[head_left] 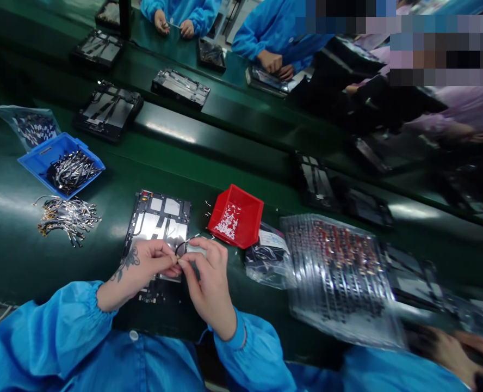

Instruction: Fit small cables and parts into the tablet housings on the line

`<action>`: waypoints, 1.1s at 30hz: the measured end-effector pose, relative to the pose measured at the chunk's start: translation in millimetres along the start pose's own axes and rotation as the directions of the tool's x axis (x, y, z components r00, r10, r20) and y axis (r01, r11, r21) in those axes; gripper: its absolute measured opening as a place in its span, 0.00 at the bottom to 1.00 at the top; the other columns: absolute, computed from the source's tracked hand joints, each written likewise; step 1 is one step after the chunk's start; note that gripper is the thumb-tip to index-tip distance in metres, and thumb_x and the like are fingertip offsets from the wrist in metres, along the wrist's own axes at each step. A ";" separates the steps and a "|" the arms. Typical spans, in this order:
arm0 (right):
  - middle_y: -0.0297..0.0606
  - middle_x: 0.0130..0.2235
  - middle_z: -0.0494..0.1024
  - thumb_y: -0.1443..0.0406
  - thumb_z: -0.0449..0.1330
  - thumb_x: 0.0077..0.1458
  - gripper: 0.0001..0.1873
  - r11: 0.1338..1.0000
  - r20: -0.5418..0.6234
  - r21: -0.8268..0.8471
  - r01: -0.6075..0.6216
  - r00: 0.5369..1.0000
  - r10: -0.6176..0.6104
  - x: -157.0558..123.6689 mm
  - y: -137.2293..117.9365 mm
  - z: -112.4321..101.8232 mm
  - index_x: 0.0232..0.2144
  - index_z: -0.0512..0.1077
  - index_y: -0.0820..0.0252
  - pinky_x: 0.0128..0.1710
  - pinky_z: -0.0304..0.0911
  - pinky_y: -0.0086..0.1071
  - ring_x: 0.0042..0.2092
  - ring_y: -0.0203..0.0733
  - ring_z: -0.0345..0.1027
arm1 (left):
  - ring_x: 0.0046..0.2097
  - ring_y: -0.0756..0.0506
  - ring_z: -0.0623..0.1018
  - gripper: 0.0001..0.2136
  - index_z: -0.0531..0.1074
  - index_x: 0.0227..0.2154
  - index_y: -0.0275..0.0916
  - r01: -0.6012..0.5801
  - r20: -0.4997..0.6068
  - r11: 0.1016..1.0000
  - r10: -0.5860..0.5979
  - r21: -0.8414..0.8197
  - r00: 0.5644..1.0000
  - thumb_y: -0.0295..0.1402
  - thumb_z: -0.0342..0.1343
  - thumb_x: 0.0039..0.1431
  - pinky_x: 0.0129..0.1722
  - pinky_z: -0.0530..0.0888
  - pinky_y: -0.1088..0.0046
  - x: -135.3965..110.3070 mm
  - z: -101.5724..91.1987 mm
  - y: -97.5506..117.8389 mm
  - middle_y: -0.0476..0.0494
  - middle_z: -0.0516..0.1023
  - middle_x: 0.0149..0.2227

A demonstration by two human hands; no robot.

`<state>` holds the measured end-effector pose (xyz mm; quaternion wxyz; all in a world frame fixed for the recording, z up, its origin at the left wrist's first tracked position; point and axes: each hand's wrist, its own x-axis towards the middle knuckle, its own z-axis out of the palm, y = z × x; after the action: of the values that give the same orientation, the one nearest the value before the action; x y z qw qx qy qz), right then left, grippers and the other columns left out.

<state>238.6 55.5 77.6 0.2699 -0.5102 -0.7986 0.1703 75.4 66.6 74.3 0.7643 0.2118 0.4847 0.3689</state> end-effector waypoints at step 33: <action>0.39 0.39 0.76 0.55 0.60 0.56 0.14 0.674 0.052 0.667 -0.317 0.922 0.383 19.0 16.4 -22.1 0.39 0.77 0.55 0.41 0.65 0.35 0.39 0.41 0.68 | 0.36 0.49 0.77 0.12 0.75 0.25 0.33 0.081 0.198 0.945 -0.018 -0.316 0.980 0.34 0.71 0.42 0.42 0.71 0.75 4.3 25.5 -10.1 0.46 0.77 0.28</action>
<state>257.5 79.5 91.1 0.4321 -0.5313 -0.5591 0.4674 103.1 64.3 76.1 0.8410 0.1065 0.3468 0.4014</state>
